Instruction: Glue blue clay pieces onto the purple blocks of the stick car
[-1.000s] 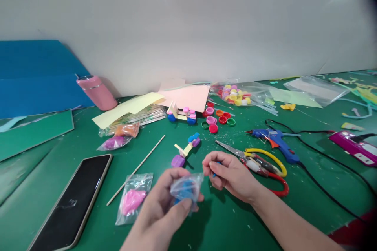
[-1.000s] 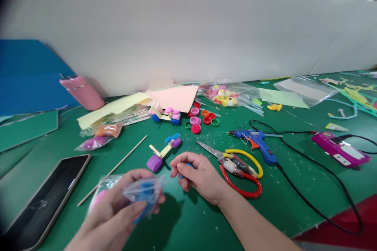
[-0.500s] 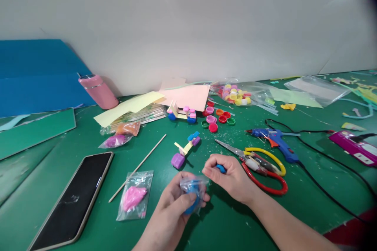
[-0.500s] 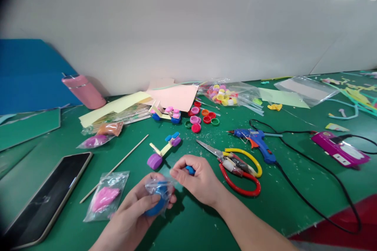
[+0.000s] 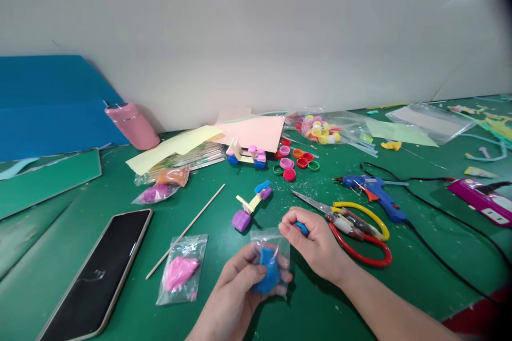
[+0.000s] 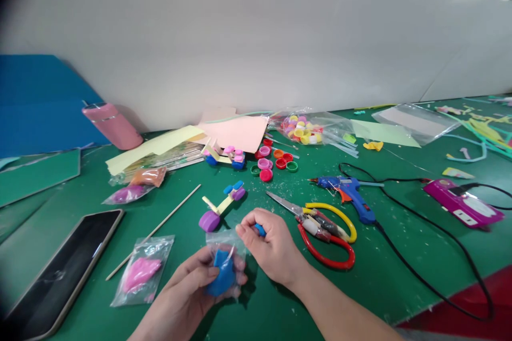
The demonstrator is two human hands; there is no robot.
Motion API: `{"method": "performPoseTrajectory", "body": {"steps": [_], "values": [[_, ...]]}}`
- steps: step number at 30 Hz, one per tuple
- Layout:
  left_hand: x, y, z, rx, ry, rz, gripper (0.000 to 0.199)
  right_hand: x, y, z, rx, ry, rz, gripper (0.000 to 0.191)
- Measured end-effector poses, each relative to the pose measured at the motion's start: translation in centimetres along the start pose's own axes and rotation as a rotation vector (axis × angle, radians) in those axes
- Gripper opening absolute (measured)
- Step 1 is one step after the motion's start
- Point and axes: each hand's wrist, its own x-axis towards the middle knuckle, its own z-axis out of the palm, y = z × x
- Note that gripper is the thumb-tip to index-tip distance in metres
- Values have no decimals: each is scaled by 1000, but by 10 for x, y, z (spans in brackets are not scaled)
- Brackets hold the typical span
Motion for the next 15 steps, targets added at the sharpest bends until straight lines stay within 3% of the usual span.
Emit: {"method": "performPoseTrajectory", "body": {"steps": [4,10,15], "values": [[-3,3,2,179,68,129,23,2,-1,-3,-14,-61,-33,20],[-2,7,3,376,290,294,16,2,-3,-6,-3,-75,-54,24],[-2,5,-1,482,302,353,13,-1,-5,-4,41,-105,-27,16]]}}
